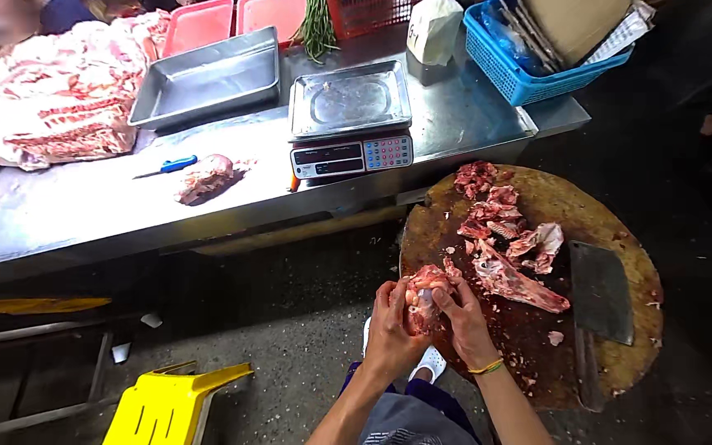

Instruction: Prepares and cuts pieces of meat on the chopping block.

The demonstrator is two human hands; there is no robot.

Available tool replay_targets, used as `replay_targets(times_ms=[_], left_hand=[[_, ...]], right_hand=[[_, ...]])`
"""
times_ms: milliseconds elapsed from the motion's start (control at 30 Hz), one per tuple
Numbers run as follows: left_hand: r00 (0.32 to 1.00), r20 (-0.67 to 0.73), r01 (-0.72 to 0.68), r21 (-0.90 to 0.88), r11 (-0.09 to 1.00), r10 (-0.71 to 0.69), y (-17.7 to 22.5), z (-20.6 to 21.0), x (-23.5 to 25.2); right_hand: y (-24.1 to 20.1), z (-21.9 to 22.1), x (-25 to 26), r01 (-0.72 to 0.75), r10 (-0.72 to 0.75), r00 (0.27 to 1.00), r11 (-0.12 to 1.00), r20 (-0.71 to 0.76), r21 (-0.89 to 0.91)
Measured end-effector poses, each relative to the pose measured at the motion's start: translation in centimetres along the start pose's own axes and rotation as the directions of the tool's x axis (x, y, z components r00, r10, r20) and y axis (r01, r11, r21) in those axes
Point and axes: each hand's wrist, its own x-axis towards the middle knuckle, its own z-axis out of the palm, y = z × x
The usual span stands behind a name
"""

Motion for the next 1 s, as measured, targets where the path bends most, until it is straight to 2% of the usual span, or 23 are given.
replay_targets(times_ms=[67, 233, 333, 400, 500, 600, 667, 767, 867, 933, 1000], left_hand=[[0.998, 0.024, 0.056, -0.037, 0.998, -0.055, -0.6, -0.4, 0.1], [0.982, 0.130, 0.169, -0.308, 0.936, -0.135, -2.0, -1.7, 0.7], [0.969, 0.224, 0.202, -0.459, 0.866, -0.107, -2.6, -2.9, 1.4], [0.977, 0.212, 0.097, -0.518, 0.850, 0.018, -3.2, -3.4, 1.7], [0.957, 0.160, -0.140, -0.482, 0.865, 0.243, -3.9, -4.0, 2.6], [0.942, 0.153, -0.195, -0.477, 0.857, 0.300, -4.3, -4.3, 3.1], [0.954, 0.187, -0.111, -0.510, 0.853, 0.236, -4.1, -4.5, 3.2], [0.952, 0.306, 0.173, -0.569, 0.804, 0.012, -2.7, -4.8, 3.2], [0.885, 0.453, 0.418, -0.665, 0.619, -0.111, -2.0, -4.6, 3.5], [0.836, 0.530, 0.526, -0.705, 0.476, -0.139, -1.3, -4.6, 3.9], [0.813, 0.557, 0.578, -0.738, 0.348, -0.169, -0.9, -4.5, 4.1]], right_hand=[[0.7, 0.4, 0.5, 0.007, -0.007, 1.000, 1.000, -0.004, 0.015], [1.4, 1.0, 0.8, 0.054, -0.054, 0.998, 0.998, 0.028, 0.029], [0.6, 1.5, 0.5, 0.155, -0.152, 0.987, 0.987, 0.053, -0.046], [-0.7, 1.9, 0.0, 0.200, -0.185, 0.975, 0.972, 0.125, -0.123], [-2.3, 2.7, -0.4, 0.186, -0.146, 0.971, 0.959, 0.187, -0.215], [-2.8, 2.7, -0.2, 0.173, -0.134, 0.968, 0.969, 0.213, -0.178], [-2.8, 2.4, 0.0, 0.187, -0.130, 0.955, 0.962, 0.268, -0.199], [-2.9, 1.5, 0.7, 0.195, -0.081, 0.921, 0.943, 0.382, -0.270], [-3.3, 1.4, 2.1, 0.201, -0.095, 0.948, 0.919, 0.304, -0.340], [-3.6, 1.7, 3.1, 0.171, -0.076, 0.969, 0.894, 0.235, -0.414], [-3.7, 1.8, 3.8, 0.124, -0.035, 0.982, 0.865, 0.187, -0.487]])
